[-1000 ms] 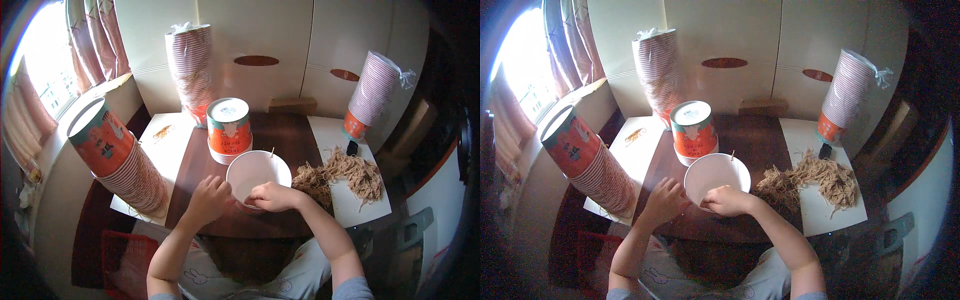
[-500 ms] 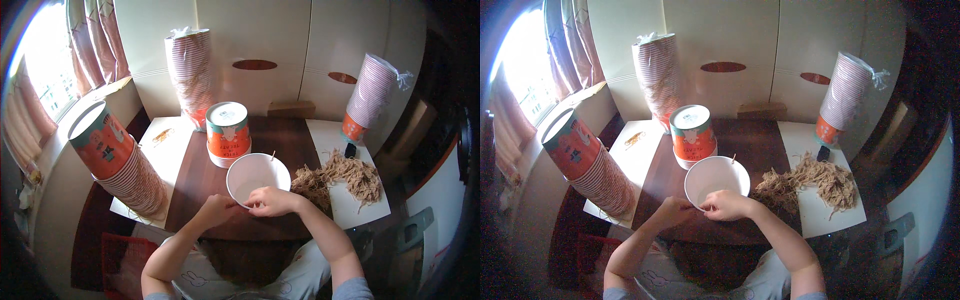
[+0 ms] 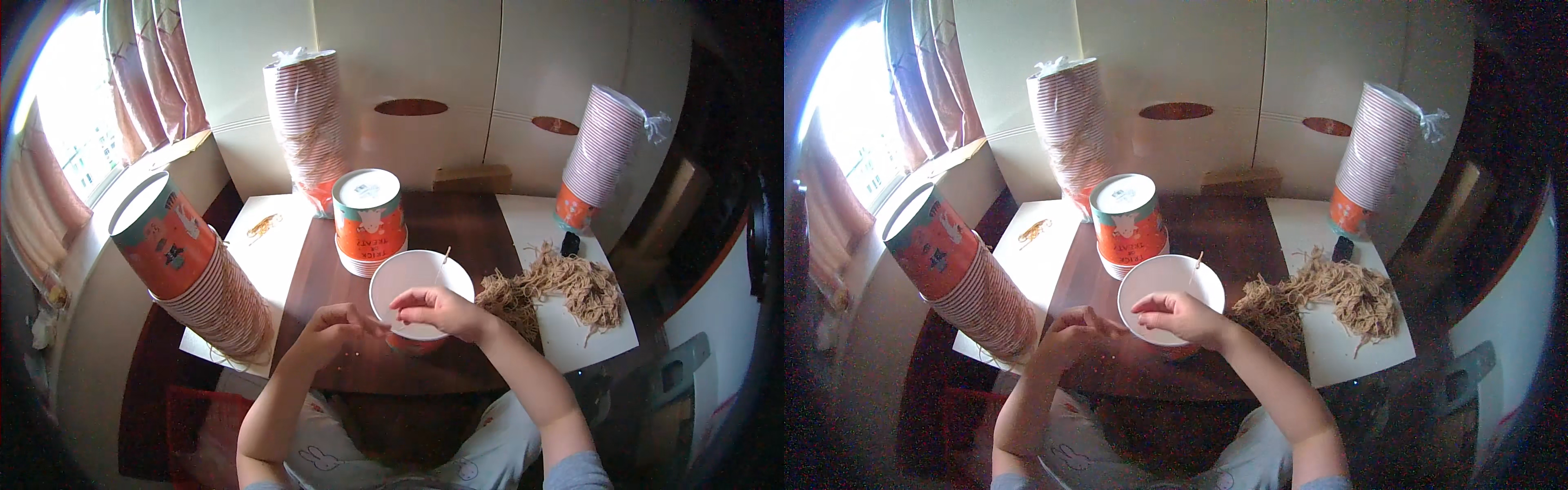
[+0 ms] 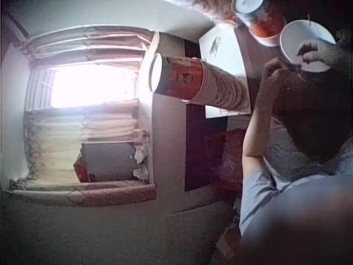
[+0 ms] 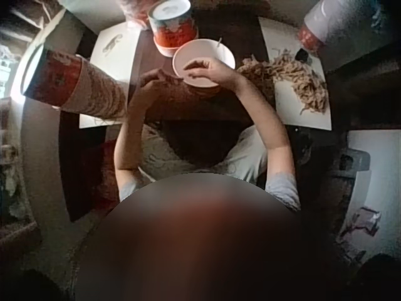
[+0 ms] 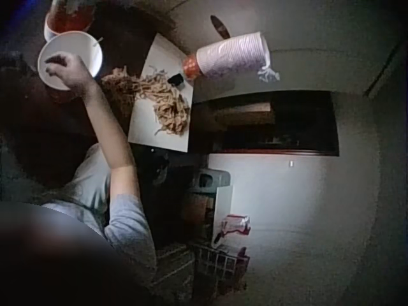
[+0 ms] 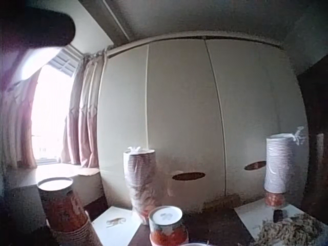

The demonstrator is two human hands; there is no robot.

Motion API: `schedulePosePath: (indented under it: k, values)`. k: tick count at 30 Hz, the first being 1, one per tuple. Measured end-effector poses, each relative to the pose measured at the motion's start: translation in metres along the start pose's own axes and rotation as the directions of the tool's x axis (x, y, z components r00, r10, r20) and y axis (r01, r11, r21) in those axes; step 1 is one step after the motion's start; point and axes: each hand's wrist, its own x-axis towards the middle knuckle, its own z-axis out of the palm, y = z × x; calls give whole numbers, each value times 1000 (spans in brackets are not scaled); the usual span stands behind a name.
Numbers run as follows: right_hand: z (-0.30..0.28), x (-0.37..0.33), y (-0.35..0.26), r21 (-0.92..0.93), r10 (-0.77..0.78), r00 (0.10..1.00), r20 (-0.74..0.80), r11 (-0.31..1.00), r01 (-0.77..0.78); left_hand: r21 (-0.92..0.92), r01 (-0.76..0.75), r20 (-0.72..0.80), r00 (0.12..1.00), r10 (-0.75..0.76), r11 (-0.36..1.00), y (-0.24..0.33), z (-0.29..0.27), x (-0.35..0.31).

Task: Assembling paper packaging by threading string through bowls and organizing materials.

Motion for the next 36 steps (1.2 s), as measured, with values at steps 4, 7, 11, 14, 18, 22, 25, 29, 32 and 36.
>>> schedulePosePath:
  k: [4,7,11,14,18,22,25,29,32,36]
  values:
    - [3,2,2,442,101,993,-65,895,-62,-307,44,111,994,-10,951,-7,-7,-3]
    - [2,5,5,538,106,981,-165,843,-1,-261,-43,-27,999,37,964,-9,-2,2]
    - [2,5,6,388,2,969,-246,917,96,-326,-44,-140,990,-2,944,0,4,7]
    - [10,5,0,201,-253,950,-185,936,288,48,156,-294,946,-136,987,-1,5,10]
    - [17,4,-6,128,-418,906,-64,897,422,586,174,-185,980,-79,792,-10,6,10]
    - [18,4,-10,191,-466,885,-10,868,459,733,132,-130,990,-53,667,-12,16,9]
    - [19,3,-10,208,-498,867,5,849,486,771,94,-95,995,-31,630,-11,18,10]
    - [20,5,-2,34,-406,914,-14,913,407,468,104,-68,994,-82,878,-17,12,12]
    - [18,3,-2,-84,-273,962,-27,959,270,327,144,-70,989,-128,934,-7,18,14]
    - [8,1,1,-155,-285,956,-70,950,272,215,107,-66,993,-95,971,-19,21,23]
